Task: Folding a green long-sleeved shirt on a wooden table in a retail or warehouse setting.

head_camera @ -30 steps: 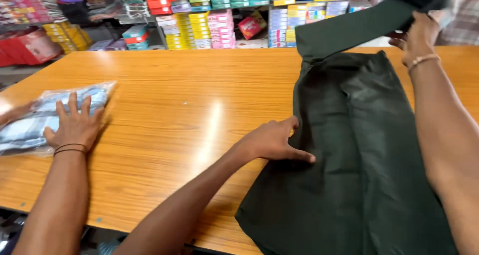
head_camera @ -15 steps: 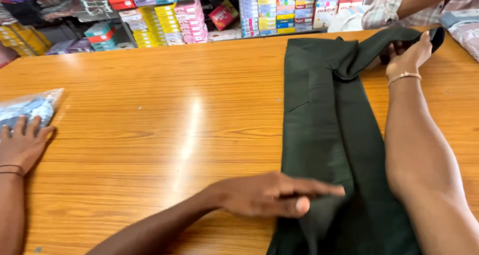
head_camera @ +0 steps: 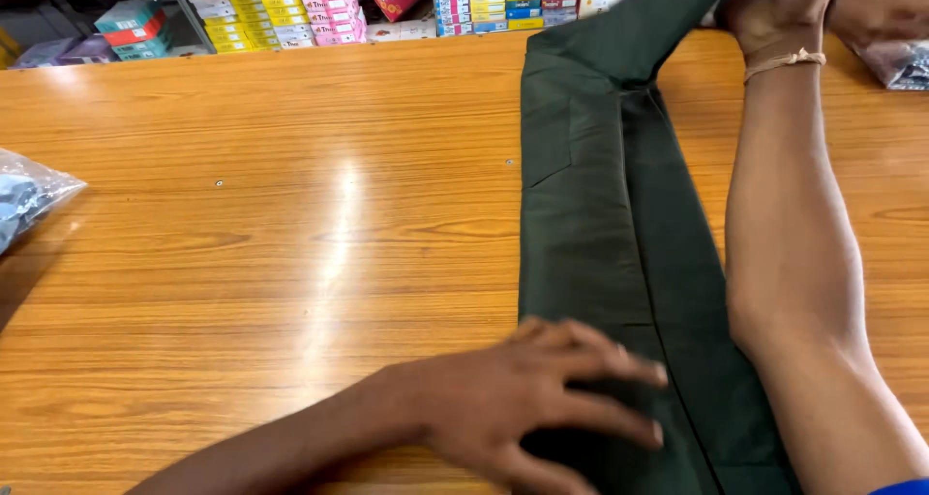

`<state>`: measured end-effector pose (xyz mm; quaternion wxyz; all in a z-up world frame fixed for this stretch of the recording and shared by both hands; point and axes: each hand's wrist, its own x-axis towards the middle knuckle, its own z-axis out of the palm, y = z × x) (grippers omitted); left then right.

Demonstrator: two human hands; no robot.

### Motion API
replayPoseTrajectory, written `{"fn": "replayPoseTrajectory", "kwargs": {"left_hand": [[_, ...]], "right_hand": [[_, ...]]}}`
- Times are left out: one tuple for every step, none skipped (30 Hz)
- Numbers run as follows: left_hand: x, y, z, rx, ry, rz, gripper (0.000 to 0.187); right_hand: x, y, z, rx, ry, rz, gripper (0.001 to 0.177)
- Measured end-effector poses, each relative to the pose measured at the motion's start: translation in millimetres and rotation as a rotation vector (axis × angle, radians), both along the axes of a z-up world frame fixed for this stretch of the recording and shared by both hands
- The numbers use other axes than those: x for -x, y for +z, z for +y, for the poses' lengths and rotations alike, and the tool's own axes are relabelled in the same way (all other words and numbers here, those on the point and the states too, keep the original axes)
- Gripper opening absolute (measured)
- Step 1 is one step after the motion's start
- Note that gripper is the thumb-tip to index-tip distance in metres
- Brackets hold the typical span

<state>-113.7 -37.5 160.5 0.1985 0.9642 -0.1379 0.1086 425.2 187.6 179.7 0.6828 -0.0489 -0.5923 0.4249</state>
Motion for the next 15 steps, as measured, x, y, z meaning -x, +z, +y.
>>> {"fn": "replayPoseTrajectory", "kwargs": {"left_hand": [[1, 2, 2, 0.044, 0.062, -0.05, 0.063], [1, 1, 7, 0.041, 0.065, -0.049, 0.063], [2, -1, 10, 0.085, 0.211, -0.144, 0.059], [2, -3, 13, 0.129, 0.358, -0.237, 0.056], [3, -2, 18, 0.129, 0.361, -0.235, 0.056], [3, -1, 23, 0.127, 0.503, -0.307, 0.059], [2, 2, 29, 0.119, 0.644, -0.384, 0.061], [2, 3, 34, 0.116, 0.646, -0.386, 0.061], [2, 4, 39, 0.121, 0.716, -0.393, 0.068], [3, 5, 43, 0.125, 0.786, -0.401, 0.074], [2, 3, 45, 0.122, 0.785, -0.404, 0.074], [0, 1, 47, 0.166, 0.808, -0.334, 0.079], [-2, -1, 49, 0.211, 0.828, -0.266, 0.083], [-4, -3, 50, 0.208, 0.826, -0.272, 0.083], [-5, -5, 50, 0.24, 0.835, -0.199, 0.086]], "right_hand": [[16, 3, -11, 0.043, 0.065, -0.092, 0.03], [22, 3, -14, 0.04, 0.068, -0.091, 0.03], [28, 0, -17, 0.073, 0.115, -0.149, 0.03], [34, -3, -20, 0.107, 0.162, -0.206, 0.033], [27, -19, -14, 0.108, 0.165, -0.203, 0.033], [20, -35, -8, 0.103, 0.278, -0.261, 0.028], [12, -48, 0, 0.091, 0.39, -0.321, 0.026], [20, -52, -8, 0.087, 0.392, -0.322, 0.026], [29, -55, -15, 0.281, 0.284, -0.308, 0.038], [37, -59, -22, 0.472, 0.17, -0.292, 0.05], [60, -39, -37, 0.468, 0.169, -0.294, 0.05], [82, -19, -53, 0.486, 0.106, -0.207, 0.057], [102, 2, -69, 0.503, 0.042, -0.122, 0.067], [93, 8, -62, 0.498, 0.04, -0.126, 0.067], [83, 14, -55, 0.315, 0.046, -0.072, 0.062]]}}
